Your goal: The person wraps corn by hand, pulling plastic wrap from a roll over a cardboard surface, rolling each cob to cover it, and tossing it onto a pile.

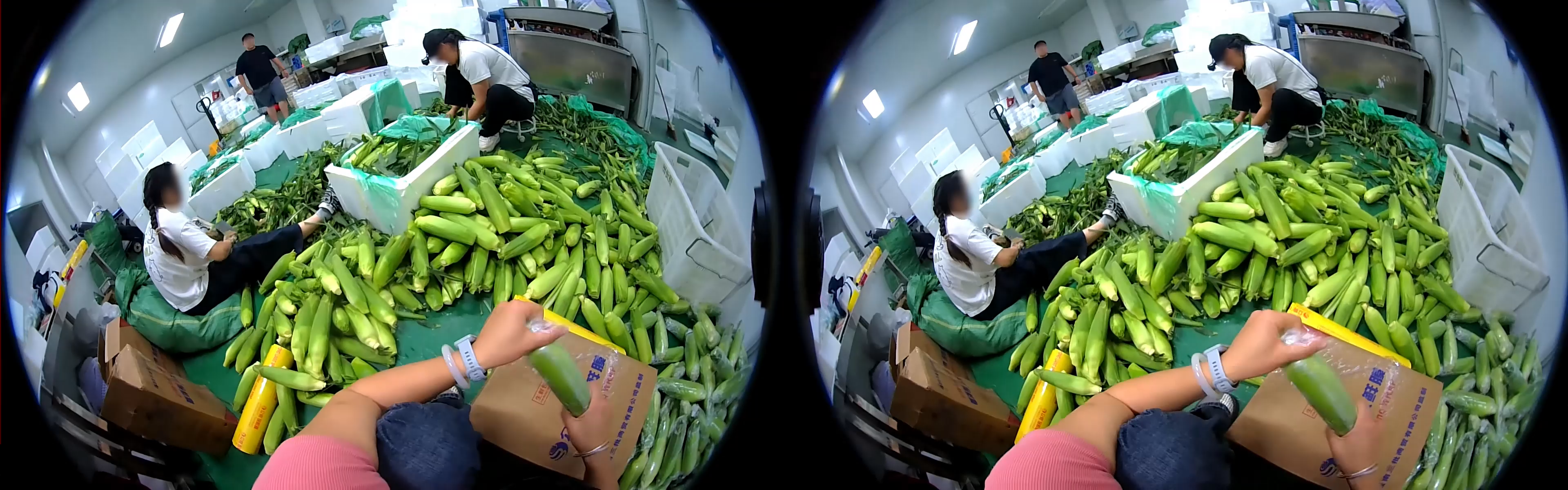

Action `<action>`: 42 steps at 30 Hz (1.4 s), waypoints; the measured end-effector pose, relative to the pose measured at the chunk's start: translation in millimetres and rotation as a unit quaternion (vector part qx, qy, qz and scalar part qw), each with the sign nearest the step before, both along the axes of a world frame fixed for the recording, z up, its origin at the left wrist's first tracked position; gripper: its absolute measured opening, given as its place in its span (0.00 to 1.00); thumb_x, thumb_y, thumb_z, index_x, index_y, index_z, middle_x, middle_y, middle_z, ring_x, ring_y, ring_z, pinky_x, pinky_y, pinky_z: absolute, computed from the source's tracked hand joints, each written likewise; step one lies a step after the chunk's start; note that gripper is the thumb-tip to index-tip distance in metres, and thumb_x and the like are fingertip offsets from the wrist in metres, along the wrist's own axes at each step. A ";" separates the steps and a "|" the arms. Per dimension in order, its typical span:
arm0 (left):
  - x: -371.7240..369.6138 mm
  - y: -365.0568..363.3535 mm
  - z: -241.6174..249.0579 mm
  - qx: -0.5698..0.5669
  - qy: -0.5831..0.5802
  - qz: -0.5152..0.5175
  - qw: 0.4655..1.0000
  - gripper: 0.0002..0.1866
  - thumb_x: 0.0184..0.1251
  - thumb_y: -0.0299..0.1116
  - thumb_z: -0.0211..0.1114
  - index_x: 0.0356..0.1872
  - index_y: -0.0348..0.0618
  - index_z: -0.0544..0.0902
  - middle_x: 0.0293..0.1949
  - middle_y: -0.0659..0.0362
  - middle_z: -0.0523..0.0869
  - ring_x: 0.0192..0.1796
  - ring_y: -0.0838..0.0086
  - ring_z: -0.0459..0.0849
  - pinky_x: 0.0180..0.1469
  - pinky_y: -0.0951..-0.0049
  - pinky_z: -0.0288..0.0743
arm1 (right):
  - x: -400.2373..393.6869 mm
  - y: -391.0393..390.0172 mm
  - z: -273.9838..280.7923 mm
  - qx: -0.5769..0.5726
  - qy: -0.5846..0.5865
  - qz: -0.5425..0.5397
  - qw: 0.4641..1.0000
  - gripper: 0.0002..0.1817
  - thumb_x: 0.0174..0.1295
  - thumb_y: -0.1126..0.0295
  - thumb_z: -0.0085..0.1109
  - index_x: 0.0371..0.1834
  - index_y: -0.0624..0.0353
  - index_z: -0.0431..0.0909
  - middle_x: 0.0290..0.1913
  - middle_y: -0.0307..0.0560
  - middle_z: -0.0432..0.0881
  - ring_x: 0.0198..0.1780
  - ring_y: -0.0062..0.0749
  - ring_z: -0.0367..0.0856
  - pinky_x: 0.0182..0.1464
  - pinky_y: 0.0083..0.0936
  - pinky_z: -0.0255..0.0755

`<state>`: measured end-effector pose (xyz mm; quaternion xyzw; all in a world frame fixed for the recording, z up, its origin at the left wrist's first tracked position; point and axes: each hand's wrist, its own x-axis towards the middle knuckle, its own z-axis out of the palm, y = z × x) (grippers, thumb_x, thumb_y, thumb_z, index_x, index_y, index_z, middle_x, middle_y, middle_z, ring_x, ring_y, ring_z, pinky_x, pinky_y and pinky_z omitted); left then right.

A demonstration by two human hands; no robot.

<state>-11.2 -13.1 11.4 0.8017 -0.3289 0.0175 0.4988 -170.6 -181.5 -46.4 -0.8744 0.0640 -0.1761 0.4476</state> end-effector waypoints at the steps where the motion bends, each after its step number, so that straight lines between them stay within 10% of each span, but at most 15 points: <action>1: -2.5 -1.9 3.8 0.000 0.000 0.000 1.000 0.26 0.52 0.52 0.67 0.18 0.32 0.80 0.14 0.50 0.77 0.19 0.67 0.80 0.28 0.69 0.75 | -0.9 -7.5 3.2 -0.167 -0.042 0.007 0.985 0.08 0.42 0.77 0.59 0.27 0.61 0.73 0.20 0.46 0.70 0.23 0.39 0.73 0.24 0.33 0.65; 3: -11.1 -8.3 13.8 0.456 0.024 -0.200 0.867 0.30 0.61 0.59 0.56 0.41 0.37 0.82 0.27 0.53 0.85 0.23 0.70 0.82 0.30 0.74 0.76 | -5.1 -6.8 21.2 -0.328 -0.081 0.011 0.941 0.08 0.39 0.77 0.57 0.25 0.60 0.73 0.19 0.45 0.68 0.21 0.40 0.70 0.23 0.33 0.62; 5: -35.6 -16.5 -92.0 0.037 0.417 -0.397 0.817 0.37 0.63 0.67 0.40 0.53 0.42 0.74 0.30 0.49 0.85 0.22 0.61 0.82 0.29 0.71 0.79 | -7.6 4.7 48.7 -0.463 -0.156 0.050 0.871 0.06 0.37 0.74 0.54 0.21 0.57 0.71 0.20 0.44 0.66 0.21 0.39 0.68 0.22 0.34 0.59; 6: -37.8 -16.2 -92.1 0.038 0.412 -0.402 0.817 0.37 0.63 0.67 0.40 0.53 0.42 0.74 0.30 0.49 0.85 0.22 0.61 0.82 0.29 0.71 0.79 | -6.3 3.0 50.0 -0.466 -0.195 0.065 0.861 0.04 0.37 0.73 0.52 0.20 0.57 0.69 0.21 0.45 0.67 0.21 0.38 0.68 0.22 0.32 0.58; 8: -40.7 -4.6 -93.7 0.018 0.737 -0.525 0.425 0.40 0.62 0.67 0.34 0.60 0.42 0.65 0.44 0.46 0.81 0.32 0.57 0.85 0.30 0.61 0.82 | -7.2 -10.6 31.6 -0.453 -0.168 0.051 0.874 0.05 0.36 0.73 0.53 0.19 0.57 0.69 0.20 0.46 0.66 0.21 0.40 0.67 0.22 0.34 0.57; 12: 40.5 35.6 -112.0 0.009 0.650 -0.235 0.722 0.29 0.67 0.57 0.47 0.55 0.42 0.70 0.41 0.47 0.82 0.33 0.61 0.85 0.36 0.64 0.82 | -13.1 -100.3 -12.8 -0.386 -0.128 -0.049 0.912 0.08 0.40 0.73 0.59 0.22 0.60 0.70 0.21 0.51 0.70 0.26 0.50 0.71 0.25 0.39 0.62; 15: 109.2 140.4 -181.4 0.195 0.195 0.282 0.919 0.26 0.60 0.51 0.57 0.40 0.32 0.77 0.39 0.40 0.81 0.37 0.52 0.82 0.39 0.57 0.76 | -49.2 -207.6 -20.2 -0.372 -0.053 -0.253 0.891 0.19 0.40 0.76 0.62 0.40 0.60 0.75 0.34 0.56 0.77 0.37 0.53 0.76 0.39 0.37 0.69; 19: 91.5 265.8 -222.8 0.351 0.131 0.509 0.775 0.33 0.55 0.52 0.62 0.55 0.38 0.68 0.54 0.42 0.72 0.56 0.49 0.70 0.57 0.57 0.67 | -135.2 -362.6 -22.7 -0.435 0.136 -0.342 0.821 0.33 0.44 0.76 0.61 0.59 0.55 0.67 0.61 0.58 0.66 0.59 0.55 0.65 0.59 0.38 0.61; 23: 85.9 272.2 -236.1 0.502 0.165 0.400 0.749 0.32 0.54 0.53 0.62 0.55 0.41 0.70 0.55 0.47 0.72 0.58 0.54 0.70 0.55 0.57 0.69 | -201.4 -495.6 -109.4 -0.485 0.421 -0.349 0.683 0.29 0.49 0.71 0.60 0.59 0.53 0.67 0.67 0.56 0.57 0.64 0.56 0.59 0.61 0.39 0.60; 27: 103.4 301.6 -237.7 0.614 -0.060 0.374 0.693 0.19 0.59 0.42 0.55 0.50 0.45 0.73 0.50 0.52 0.71 0.51 0.60 0.73 0.45 0.56 0.73 | -160.8 -400.5 -81.6 -0.361 0.500 -0.400 0.678 0.25 0.54 0.67 0.57 0.58 0.54 0.68 0.67 0.55 0.58 0.65 0.53 0.60 0.60 0.42 0.62; 33: 127.0 338.4 -233.6 0.627 0.159 0.399 0.650 0.17 0.61 0.37 0.54 0.47 0.41 0.79 0.55 0.45 0.73 0.46 0.58 0.81 0.49 0.65 0.76 | -150.6 -432.7 -120.5 -0.357 0.443 -0.482 0.666 0.24 0.54 0.71 0.56 0.56 0.60 0.67 0.67 0.54 0.60 0.61 0.50 0.65 0.55 0.41 0.68; 37: 183.3 376.5 -299.7 0.418 0.209 0.515 0.719 0.16 0.61 0.34 0.51 0.44 0.37 0.81 0.50 0.45 0.79 0.53 0.58 0.78 0.55 0.65 0.72 | -117.9 -420.0 -133.8 -0.349 0.393 -0.453 0.720 0.29 0.48 0.71 0.61 0.57 0.61 0.67 0.62 0.57 0.66 0.61 0.50 0.65 0.57 0.42 0.66; 40: 136.1 379.5 -233.7 0.720 0.149 0.115 0.668 0.17 0.60 0.38 0.53 0.45 0.39 0.81 0.51 0.46 0.79 0.51 0.57 0.80 0.51 0.65 0.75 | -80.3 -371.1 -123.6 -0.307 0.192 -0.259 0.895 0.35 0.47 0.70 0.61 0.62 0.63 0.63 0.58 0.60 0.70 0.60 0.54 0.66 0.65 0.38 0.56; 41: 116.1 388.7 -222.1 0.340 0.382 0.256 0.820 0.16 0.61 0.33 0.54 0.46 0.35 0.77 0.48 0.45 0.78 0.48 0.56 0.80 0.49 0.66 0.78 | -45.3 -292.0 -60.5 -0.279 0.149 -0.177 0.932 0.37 0.49 0.70 0.60 0.65 0.62 0.59 0.59 0.59 0.69 0.60 0.49 0.68 0.63 0.36 0.59; 42: 96.3 395.0 -212.6 -0.101 0.543 0.352 0.756 0.15 0.61 0.29 0.55 0.47 0.32 0.73 0.45 0.44 0.77 0.44 0.56 0.80 0.47 0.67 0.80 | -13.3 -212.7 12.9 -0.115 0.172 -0.077 0.975 0.38 0.52 0.68 0.59 0.68 0.59 0.55 0.56 0.57 0.72 0.57 0.41 0.73 0.58 0.34 0.65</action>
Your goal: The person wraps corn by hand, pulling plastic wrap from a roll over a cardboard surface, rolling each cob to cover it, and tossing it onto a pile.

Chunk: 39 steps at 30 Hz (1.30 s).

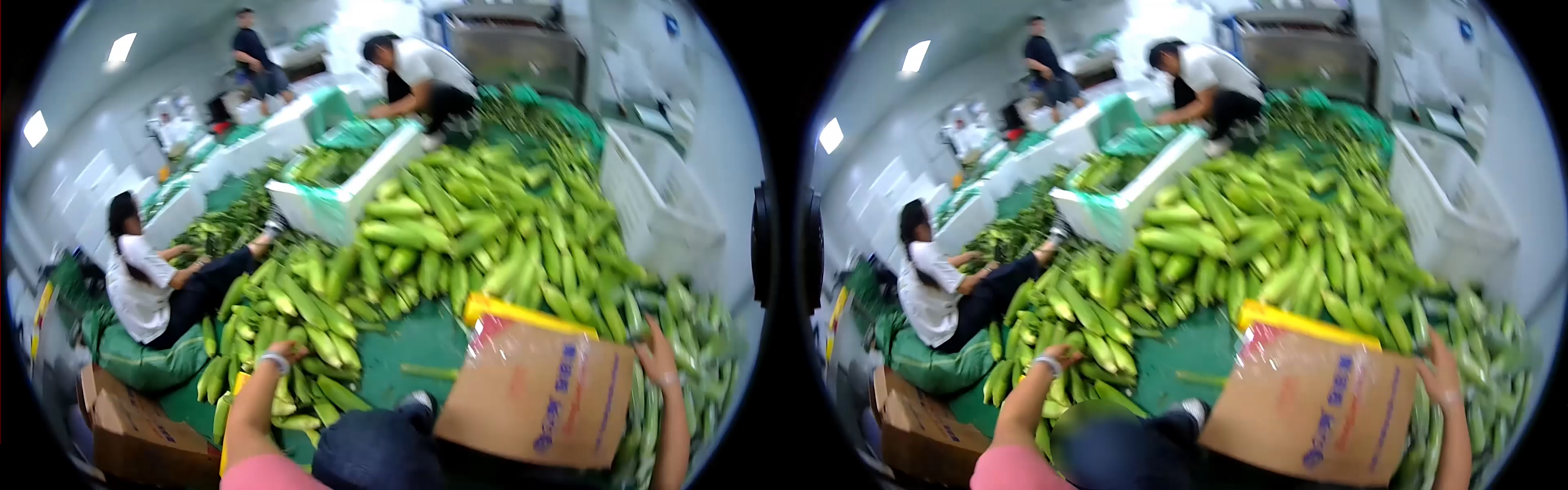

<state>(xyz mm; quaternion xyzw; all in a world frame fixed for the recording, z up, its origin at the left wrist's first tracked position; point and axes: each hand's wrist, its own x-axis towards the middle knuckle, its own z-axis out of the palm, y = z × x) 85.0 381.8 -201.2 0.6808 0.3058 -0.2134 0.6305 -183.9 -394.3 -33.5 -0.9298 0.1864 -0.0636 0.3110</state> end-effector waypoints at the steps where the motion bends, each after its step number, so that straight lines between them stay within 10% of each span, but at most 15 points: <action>1: -19.6 -4.3 9.5 -0.311 0.028 0.335 0.889 0.15 0.62 0.25 0.57 0.48 0.29 0.69 0.42 0.43 0.77 0.41 0.55 0.81 0.45 0.68 0.83 | 24.8 56.8 52.3 0.026 0.041 0.047 0.998 0.38 0.54 0.67 0.58 0.69 0.53 0.54 0.53 0.54 0.76 0.49 0.34 0.79 0.52 0.30 0.70; 3: -77.5 -18.7 19.6 -0.537 -0.027 0.307 0.785 0.18 0.66 0.28 0.55 0.51 0.26 0.66 0.45 0.42 0.74 0.43 0.59 0.80 0.47 0.70 0.82 | 67.5 119.9 101.4 0.036 -0.102 0.228 0.968 0.36 0.56 0.66 0.56 0.70 0.44 0.53 0.52 0.55 0.77 0.35 0.37 0.83 0.44 0.30 0.73; 5: -123.1 -59.1 28.8 -0.547 -0.154 0.192 0.800 0.22 0.68 0.29 0.52 0.57 0.25 0.60 0.49 0.41 0.72 0.51 0.60 0.76 0.54 0.70 0.76 | 104.3 168.2 148.8 -0.017 -0.285 0.364 0.887 0.34 0.57 0.64 0.56 0.68 0.51 0.57 0.37 0.47 0.82 0.30 0.32 0.80 0.36 0.28 0.73; 6: -130.4 -81.5 36.3 -0.565 -0.177 0.123 0.797 0.23 0.69 0.29 0.51 0.60 0.26 0.58 0.52 0.42 0.71 0.54 0.61 0.74 0.57 0.69 0.72 | 120.9 182.5 166.7 -0.068 -0.352 0.375 0.855 0.29 0.57 0.56 0.55 0.61 0.53 0.65 0.50 0.58 0.77 0.34 0.48 0.81 0.44 0.38 0.73; 7: -137.2 -110.0 42.6 -0.593 -0.204 0.064 0.776 0.24 0.69 0.28 0.49 0.62 0.28 0.56 0.54 0.42 0.70 0.57 0.61 0.71 0.60 0.69 0.68 | 119.9 196.3 187.1 -0.032 -0.315 0.352 0.881 0.23 0.59 0.59 0.52 0.56 0.56 0.71 0.30 0.50 0.80 0.28 0.34 0.79 0.32 0.30 0.71; 8: -140.2 -146.1 59.9 -0.479 -0.242 0.143 0.831 0.24 0.70 0.28 0.49 0.63 0.30 0.55 0.56 0.45 0.70 0.56 0.63 0.70 0.62 0.67 0.66 | 131.6 198.2 184.4 -0.102 -0.333 0.331 0.877 0.20 0.59 0.58 0.52 0.50 0.57 0.74 0.29 0.50 0.80 0.28 0.35 0.79 0.32 0.30 0.71; 11: -121.0 -214.8 97.2 -0.614 -0.202 0.060 0.761 0.26 0.59 0.19 0.55 0.60 0.32 0.61 0.56 0.47 0.71 0.55 0.64 0.70 0.61 0.67 0.65 | 139.9 156.9 124.9 -0.245 -0.249 0.259 0.901 0.15 0.58 0.57 0.52 0.32 0.60 0.78 0.28 0.51 0.79 0.30 0.41 0.79 0.35 0.35 0.73; 13: -98.0 -251.8 118.5 -0.509 -0.226 -0.116 0.822 0.28 0.47 0.14 0.55 0.55 0.36 0.66 0.53 0.48 0.72 0.55 0.63 0.70 0.60 0.68 0.64 | 106.8 115.4 55.2 -0.243 0.009 0.121 0.962 0.15 0.56 0.58 0.53 0.26 0.59 0.76 0.27 0.52 0.79 0.33 0.46 0.80 0.38 0.38 0.73; 15: -79.3 -295.2 138.1 -0.405 -0.259 -0.208 0.852 0.29 0.40 0.13 0.53 0.52 0.37 0.68 0.49 0.49 0.73 0.51 0.63 0.73 0.55 0.69 0.68 | 65.5 85.5 13.9 -0.205 0.313 0.066 0.925 0.26 0.55 0.49 0.52 0.47 0.60 0.77 0.44 0.58 0.80 0.49 0.45 0.77 0.51 0.39 0.70; 18: -51.2 -357.5 147.4 -0.228 -0.308 -0.340 0.859 0.31 0.39 0.12 0.52 0.53 0.37 0.67 0.45 0.52 0.75 0.44 0.67 0.76 0.47 0.71 0.72 | 20.6 38.9 -109.7 -0.221 0.191 0.119 0.949 0.23 0.57 0.48 0.52 0.36 0.60 0.81 0.34 0.55 0.82 0.37 0.49 0.80 0.42 0.40 0.73; 25: -23.9 -496.9 90.9 0.047 -0.355 -0.510 0.782 0.30 0.40 0.24 0.65 0.52 0.41 0.72 0.37 0.52 0.81 0.40 0.66 0.80 0.43 0.72 0.72 | 33.9 80.6 -85.7 -0.156 0.224 -0.067 0.960 0.21 0.63 0.54 0.49 0.34 0.64 0.80 0.26 0.53 0.82 0.33 0.43 0.82 0.38 0.34 0.75; 27: -20.5 -506.9 81.8 0.106 -0.366 -0.537 0.753 0.28 0.40 0.29 0.67 0.49 0.41 0.72 0.35 0.47 0.82 0.40 0.59 0.80 0.44 0.66 0.72 | 16.2 60.6 -96.0 0.300 0.180 -0.063 0.935 0.14 0.59 0.61 0.56 0.29 0.63 0.80 0.27 0.49 0.83 0.35 0.26 0.82 0.37 0.26 0.76; 31: -24.6 -506.7 71.1 0.206 -0.436 -0.589 0.648 0.27 0.42 0.32 0.70 0.48 0.41 0.72 0.39 0.44 0.78 0.43 0.51 0.77 0.47 0.61 0.71 | -47.2 17.1 -100.5 0.620 0.014 -0.093 0.779 0.09 0.58 0.69 0.58 0.25 0.63 0.78 0.32 0.44 0.81 0.35 0.19 0.78 0.40 0.21 0.74; 36: -45.6 -500.4 72.9 0.245 -0.504 -0.625 0.543 0.31 0.43 0.33 0.72 0.53 0.43 0.70 0.42 0.45 0.74 0.46 0.50 0.74 0.49 0.60 0.69 | -10.8 5.8 -90.4 0.663 -0.255 -0.043 0.703 0.07 0.60 0.73 0.53 0.32 0.66 0.77 0.37 0.45 0.78 0.43 0.25 0.76 0.45 0.22 0.71; 39: -53.7 -497.6 72.2 0.248 -0.544 -0.602 0.529 0.34 0.42 0.31 0.72 0.54 0.41 0.69 0.41 0.45 0.74 0.46 0.50 0.74 0.49 0.60 0.69 | 47.7 29.5 -87.8 0.515 -0.249 -0.057 0.818 0.07 0.61 0.71 0.53 0.29 0.63 0.76 0.38 0.42 0.77 0.42 0.27 0.75 0.46 0.24 0.69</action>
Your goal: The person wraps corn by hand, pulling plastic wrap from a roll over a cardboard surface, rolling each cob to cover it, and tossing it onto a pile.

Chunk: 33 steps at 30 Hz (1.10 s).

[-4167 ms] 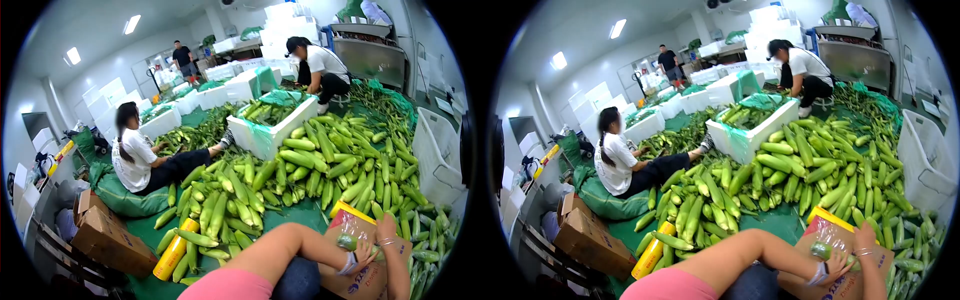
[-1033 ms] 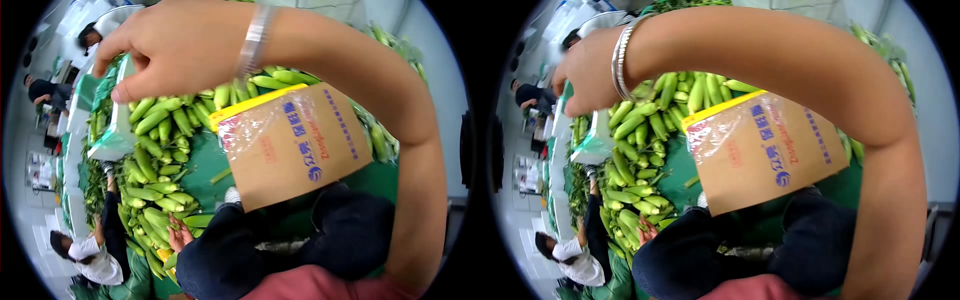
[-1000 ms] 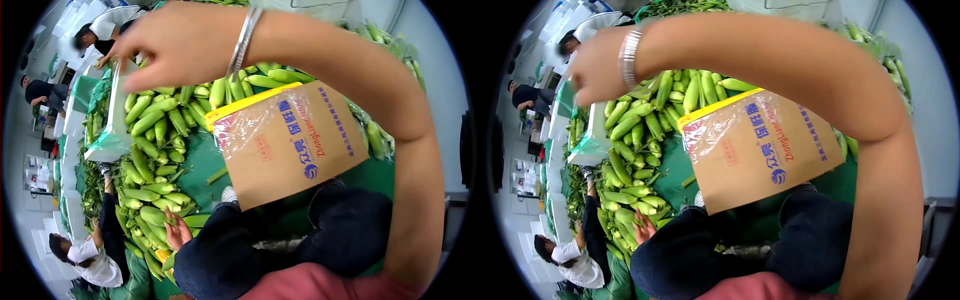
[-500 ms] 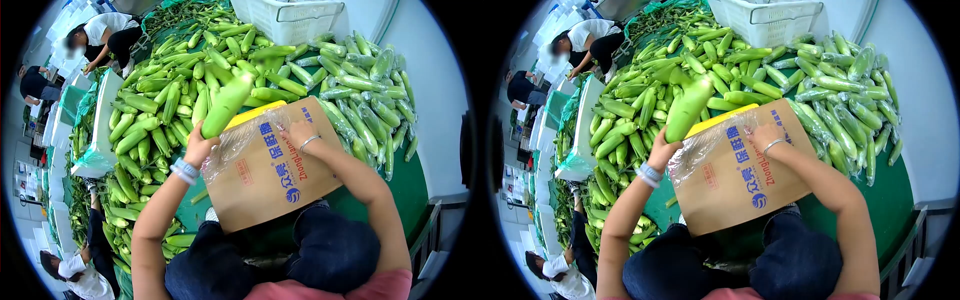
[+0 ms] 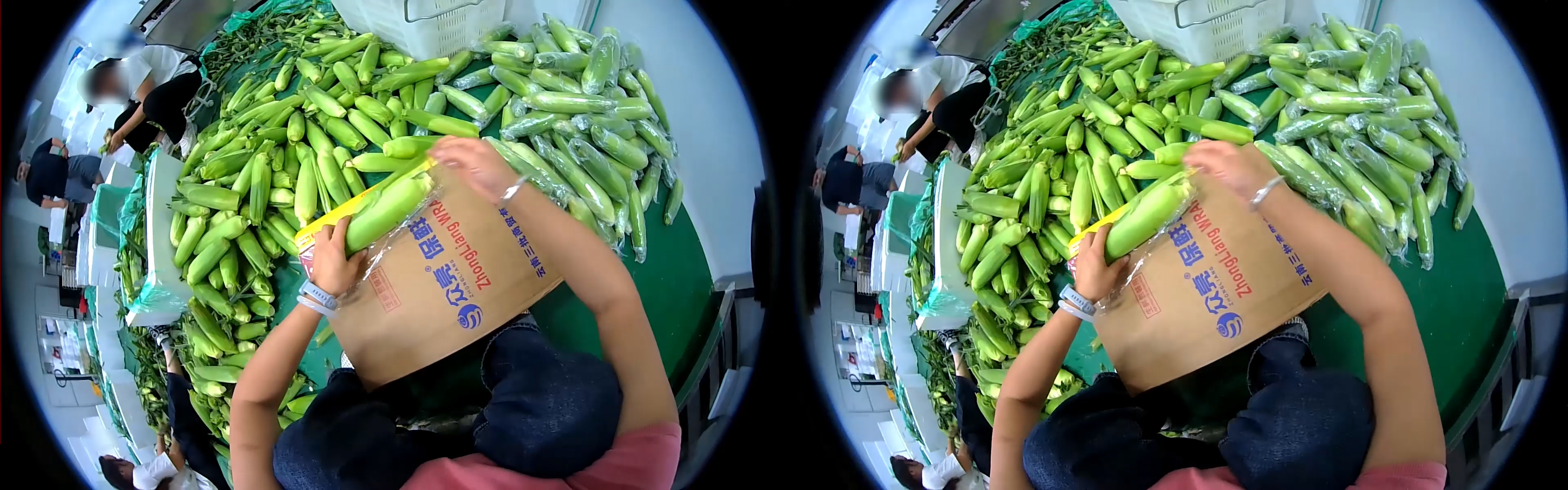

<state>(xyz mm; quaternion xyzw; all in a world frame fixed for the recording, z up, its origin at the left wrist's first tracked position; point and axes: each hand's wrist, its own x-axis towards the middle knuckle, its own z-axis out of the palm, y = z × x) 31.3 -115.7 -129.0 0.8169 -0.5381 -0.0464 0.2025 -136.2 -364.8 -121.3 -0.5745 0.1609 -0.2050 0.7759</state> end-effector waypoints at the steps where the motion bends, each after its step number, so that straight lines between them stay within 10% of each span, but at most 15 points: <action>1: -0.9 -0.1 1.4 0.000 0.012 -0.008 1.000 0.34 0.41 0.31 0.73 0.55 0.41 0.69 0.41 0.45 0.74 0.46 0.50 0.74 0.49 0.60 0.69 | 15.4 11.0 5.1 -0.100 0.060 0.003 0.993 0.07 0.61 0.70 0.53 0.27 0.62 0.75 0.38 0.42 0.77 0.41 0.29 0.75 0.45 0.24 0.68; 2: -1.6 0.1 3.4 0.000 0.025 -0.016 1.000 0.35 0.41 0.31 0.73 0.55 0.40 0.69 0.41 0.45 0.74 0.46 0.51 0.74 0.49 0.60 0.69 | 27.1 25.2 0.1 -0.102 0.058 0.006 0.993 0.07 0.61 0.70 0.53 0.27 0.62 0.75 0.38 0.42 0.77 0.41 0.29 0.75 0.45 0.24 0.68; 4: -2.8 -1.3 13.4 0.022 0.013 -0.022 0.999 0.34 0.45 0.37 0.72 0.55 0.39 0.69 0.43 0.45 0.75 0.47 0.51 0.75 0.50 0.61 0.70 | 44.9 50.6 -20.4 -0.455 -0.017 -0.044 0.889 0.08 0.59 0.69 0.55 0.26 0.61 0.73 0.39 0.44 0.75 0.39 0.32 0.75 0.44 0.24 0.68; 8: 10.3 -24.7 14.9 0.031 0.169 -0.020 0.985 0.36 0.53 0.56 0.65 0.52 0.32 0.72 0.42 0.41 0.80 0.46 0.51 0.80 0.49 0.63 0.72 | 46.9 55.1 -30.0 -0.460 -0.054 -0.076 0.883 0.08 0.57 0.70 0.57 0.26 0.63 0.73 0.40 0.48 0.73 0.38 0.36 0.75 0.43 0.25 0.68; 18: 10.0 -68.4 17.1 0.025 0.581 0.144 0.801 0.17 0.59 0.36 0.65 0.46 0.35 0.79 0.34 0.61 0.81 0.35 0.78 0.77 0.39 0.80 0.71 | 2.2 76.3 -20.3 -0.434 0.060 -0.132 0.889 0.07 0.54 0.70 0.59 0.25 0.61 0.72 0.45 0.48 0.74 0.45 0.45 0.73 0.46 0.34 0.69; 22: 2.3 -65.5 2.6 -0.020 0.276 0.087 0.957 0.15 0.58 0.36 0.63 0.37 0.32 0.82 0.26 0.48 0.83 0.30 0.65 0.82 0.35 0.69 0.73 | 11.7 69.8 -17.7 -0.563 0.017 -0.149 0.812 0.08 0.52 0.69 0.60 0.31 0.59 0.73 0.45 0.47 0.74 0.48 0.45 0.72 0.48 0.34 0.69; 28: 10.3 -74.4 -22.1 -0.150 0.227 0.181 0.945 0.13 0.58 0.38 0.63 0.32 0.35 0.82 0.26 0.46 0.82 0.28 0.59 0.82 0.35 0.66 0.73 | 10.8 77.6 -11.1 -0.632 0.016 -0.102 0.768 0.25 0.48 0.58 0.65 0.49 0.53 0.72 0.48 0.45 0.72 0.51 0.41 0.69 0.51 0.34 0.68; 30: 28.2 -68.4 -4.9 -0.175 0.169 0.182 0.953 0.12 0.59 0.35 0.62 0.30 0.34 0.80 0.26 0.45 0.82 0.28 0.57 0.81 0.34 0.65 0.72 | 12.2 68.4 -9.0 -0.733 0.017 -0.053 0.678 0.29 0.45 0.55 0.66 0.50 0.54 0.72 0.49 0.45 0.70 0.51 0.40 0.69 0.53 0.33 0.67; 33: 80.3 -20.7 22.2 -0.223 0.002 0.226 0.948 0.10 0.60 0.35 0.61 0.32 0.37 0.81 0.28 0.47 0.83 0.30 0.56 0.82 0.34 0.65 0.73 | 19.7 64.7 -14.6 -0.696 0.024 -0.008 0.718 0.30 0.45 0.55 0.66 0.53 0.52 0.70 0.50 0.47 0.70 0.52 0.43 0.69 0.55 0.36 0.65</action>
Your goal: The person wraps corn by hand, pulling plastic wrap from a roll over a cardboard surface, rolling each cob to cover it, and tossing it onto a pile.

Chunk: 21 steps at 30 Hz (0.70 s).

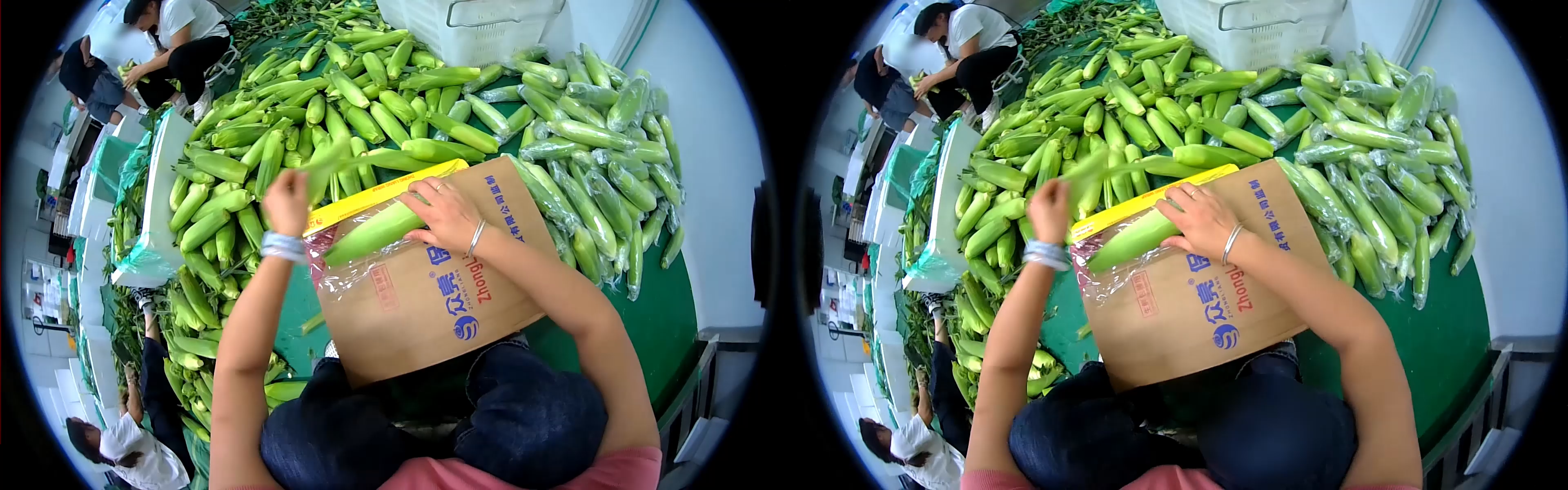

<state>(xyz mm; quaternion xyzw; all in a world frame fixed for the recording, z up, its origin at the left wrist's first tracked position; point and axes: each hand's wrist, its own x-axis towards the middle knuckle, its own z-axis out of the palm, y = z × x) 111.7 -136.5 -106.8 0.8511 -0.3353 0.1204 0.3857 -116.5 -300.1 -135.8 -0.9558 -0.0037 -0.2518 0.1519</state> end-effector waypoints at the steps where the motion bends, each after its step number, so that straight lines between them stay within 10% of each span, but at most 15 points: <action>1: 20.0 27.3 2.3 -0.026 -0.027 0.039 0.999 0.10 0.60 0.35 0.61 0.33 0.38 0.82 0.28 0.48 0.83 0.30 0.55 0.82 0.34 0.64 0.74 | 4.0 0.4 -4.1 0.031 0.017 0.011 0.999 0.31 0.45 0.55 0.66 0.53 0.51 0.69 0.50 0.48 0.70 0.53 0.45 0.68 0.55 0.37 0.65; 5: 35.5 151.4 4.6 0.213 -0.251 0.285 0.900 0.32 0.50 0.48 0.69 0.49 0.32 0.73 0.38 0.47 0.77 0.41 0.53 0.72 0.43 0.58 0.68 | 7.6 1.4 -11.6 0.042 0.015 0.034 0.998 0.33 0.46 0.55 0.65 0.57 0.49 0.67 0.51 0.50 0.70 0.55 0.48 0.68 0.56 0.39 0.65; 9: -79.0 136.5 -15.6 0.187 -0.093 -0.100 0.973 0.28 0.46 0.48 0.70 0.41 0.36 0.75 0.37 0.48 0.76 0.40 0.56 0.73 0.41 0.59 0.68 | 4.5 6.5 2.8 -0.045 0.081 0.015 0.996 0.33 0.50 0.57 0.62 0.63 0.38 0.64 0.54 0.54 0.68 0.56 0.51 0.66 0.58 0.41 0.62; 11: -104.7 118.7 -40.2 0.244 -0.051 -0.144 0.958 0.29 0.53 0.49 0.64 0.51 0.41 0.72 0.39 0.48 0.76 0.43 0.56 0.74 0.42 0.58 0.70 | 5.4 2.0 -5.4 -0.060 0.075 0.024 0.995 0.32 0.51 0.59 0.61 0.63 0.38 0.64 0.57 0.56 0.67 0.57 0.53 0.65 0.59 0.41 0.61; 14: -86.0 116.2 -44.5 0.361 -0.096 -0.152 0.915 0.07 0.55 0.31 0.52 0.29 0.39 0.75 0.24 0.49 0.79 0.29 0.57 0.78 0.31 0.56 0.71 | 1.0 4.4 -2.0 0.001 0.126 -0.018 0.992 0.34 0.49 0.64 0.64 0.63 0.41 0.65 0.55 0.59 0.67 0.57 0.56 0.64 0.60 0.46 0.58; 21: -94.0 172.7 5.3 0.371 0.021 -0.227 0.900 0.09 0.57 0.31 0.53 0.23 0.37 0.74 0.22 0.48 0.79 0.28 0.59 0.78 0.33 0.60 0.73 | -70.4 31.0 11.3 0.000 0.178 0.012 0.984 0.35 0.48 0.68 0.62 0.63 0.55 0.62 0.56 0.66 0.64 0.59 0.61 0.61 0.62 0.46 0.55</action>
